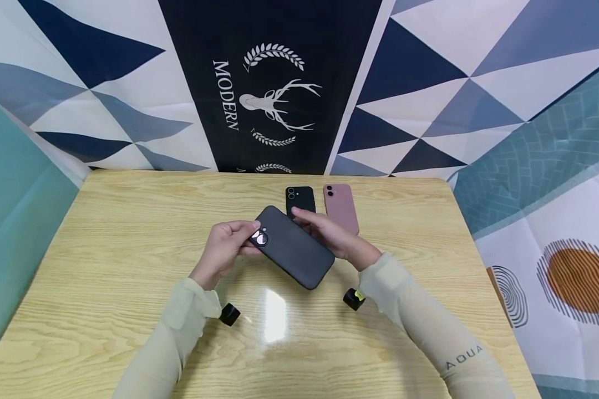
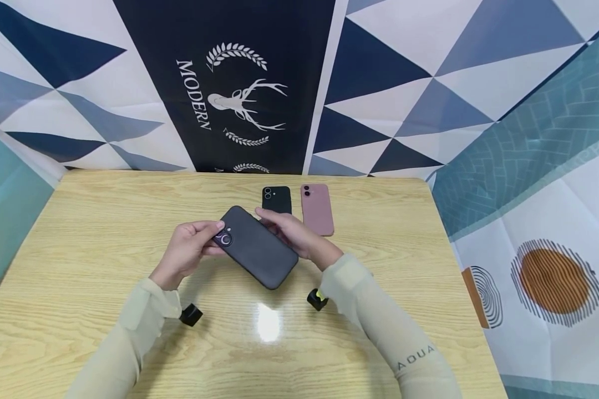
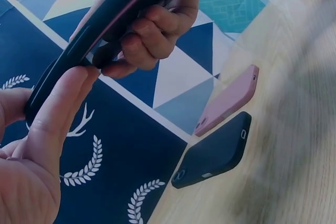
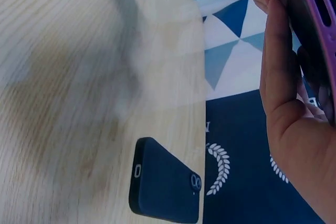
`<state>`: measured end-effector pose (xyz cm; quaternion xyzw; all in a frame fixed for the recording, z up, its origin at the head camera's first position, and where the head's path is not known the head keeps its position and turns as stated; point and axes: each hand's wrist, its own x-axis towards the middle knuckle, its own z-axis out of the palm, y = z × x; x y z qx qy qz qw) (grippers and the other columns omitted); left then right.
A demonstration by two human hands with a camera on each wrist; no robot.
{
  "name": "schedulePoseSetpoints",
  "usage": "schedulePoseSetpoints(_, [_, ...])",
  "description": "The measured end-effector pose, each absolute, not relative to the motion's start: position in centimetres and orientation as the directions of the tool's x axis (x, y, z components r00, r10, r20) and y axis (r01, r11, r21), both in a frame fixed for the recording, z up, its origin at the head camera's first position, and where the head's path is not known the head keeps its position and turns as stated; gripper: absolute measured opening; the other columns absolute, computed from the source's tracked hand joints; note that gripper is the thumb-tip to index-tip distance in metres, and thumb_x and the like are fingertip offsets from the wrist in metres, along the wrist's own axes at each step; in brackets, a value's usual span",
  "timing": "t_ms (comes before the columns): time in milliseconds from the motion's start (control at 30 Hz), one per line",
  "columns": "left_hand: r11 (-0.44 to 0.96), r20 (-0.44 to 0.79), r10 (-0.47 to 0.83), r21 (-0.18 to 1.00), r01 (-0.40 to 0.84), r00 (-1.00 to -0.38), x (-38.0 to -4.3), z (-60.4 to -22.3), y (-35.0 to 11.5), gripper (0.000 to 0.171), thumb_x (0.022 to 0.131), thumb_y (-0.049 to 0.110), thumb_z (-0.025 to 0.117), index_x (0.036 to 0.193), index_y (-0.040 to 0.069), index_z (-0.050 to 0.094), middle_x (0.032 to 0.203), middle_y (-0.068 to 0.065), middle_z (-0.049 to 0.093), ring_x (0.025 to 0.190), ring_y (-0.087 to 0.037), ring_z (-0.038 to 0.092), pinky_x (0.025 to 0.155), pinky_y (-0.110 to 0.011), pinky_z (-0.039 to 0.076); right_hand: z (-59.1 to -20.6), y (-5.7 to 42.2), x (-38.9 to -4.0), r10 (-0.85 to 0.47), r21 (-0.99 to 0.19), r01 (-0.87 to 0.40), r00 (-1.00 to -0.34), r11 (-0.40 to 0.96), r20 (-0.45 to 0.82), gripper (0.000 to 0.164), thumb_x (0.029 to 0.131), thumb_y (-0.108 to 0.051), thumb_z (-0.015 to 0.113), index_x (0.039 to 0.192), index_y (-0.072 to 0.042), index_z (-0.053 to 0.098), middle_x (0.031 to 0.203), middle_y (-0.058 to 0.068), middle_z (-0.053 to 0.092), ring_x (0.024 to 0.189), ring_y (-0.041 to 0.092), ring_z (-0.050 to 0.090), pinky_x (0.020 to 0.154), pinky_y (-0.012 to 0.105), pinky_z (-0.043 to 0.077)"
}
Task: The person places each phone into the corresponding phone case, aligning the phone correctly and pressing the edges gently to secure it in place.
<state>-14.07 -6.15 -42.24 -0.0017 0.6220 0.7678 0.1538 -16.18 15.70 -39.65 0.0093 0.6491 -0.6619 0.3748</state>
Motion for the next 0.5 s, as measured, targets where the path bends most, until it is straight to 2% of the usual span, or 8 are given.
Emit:
schedulePoseSetpoints(100, [-0.215,-0.215,0.183,0.943,-0.253,-0.959,-13.9,-41.8,-6.3,0.035,0.085,0.017,0.059,0.102,-0.013,0.056,0.069,-0.003,0.066,0.057,-0.013,0.065,0.063,-0.031,0.054,-39.4,16.0,-16.1,-0.461,-0.852,0.515,-0.736,0.094,-0.496,0.047,0.09,-0.047,0.032,0.103,-0.005,0.05,0.082,-0.001,0.057,0.069,0.009,0.057,0.059,0.021,0.048])
schedulePoseSetpoints(167, [-0.251,-0.222,0.14,0.935,-0.251,-0.965,-13.9,-41.8,-6.4,0.034,0.084,0.019,0.06,0.101,-0.011,0.057,0.069,-0.003,0.066,0.056,-0.011,0.064,0.061,-0.028,0.054,-39.3,16.2,-16.1,-0.468,-0.849,0.527,-0.743,0.032,-0.479,0.049,0.09,-0.05,0.031,0.092,-0.007,0.053,0.075,-0.002,0.059,0.063,0.008,0.058,0.055,0.021,0.049])
schedulePoseSetpoints(267, [-0.333,-0.158,0.094,0.926,-0.181,-0.983,-14.2,-42.9,-6.7,0.031,0.084,0.019,0.06,0.097,-0.008,0.06,0.072,-0.006,0.066,0.055,-0.012,0.064,0.059,-0.027,0.054,-39.5,16.5,-16.0,-0.475,-0.841,0.538,-0.757,-0.062,-0.45,0.056,0.089,-0.057,0.028,0.085,-0.008,0.054,0.069,-0.002,0.061,0.06,0.008,0.061,0.055,0.022,0.051])
schedulePoseSetpoints(367, [-0.387,-0.072,0.033,0.919,-0.079,-0.997,-16.0,-47.2,-7.4,0.033,0.083,0.023,0.061,0.098,-0.007,0.062,0.078,-0.013,0.067,0.06,-0.019,0.066,0.06,-0.03,0.054,-39.7,16.8,-15.9,-0.498,-0.826,0.549,-0.757,-0.132,-0.424,0.061,0.087,-0.062,0.027,0.095,-0.006,0.051,0.073,0.002,0.065,0.063,0.014,0.065,0.058,0.031,0.054])
schedulePoseSetpoints(500, [-0.395,-0.012,-0.076,0.919,0.019,-0.997,-18.8,-53.3,-8.3,0.039,0.082,0.029,0.062,0.102,-0.004,0.062,0.088,-0.021,0.066,0.069,-0.029,0.066,0.062,-0.037,0.054,-40.2,16.9,-15.7,-0.56,-0.832,0.538,-0.735,-0.136,-0.383,0.067,0.086,-0.063,0.025,0.104,-0.003,0.047,0.076,0.012,0.067,0.065,0.023,0.066,0.062,0.039,0.055])
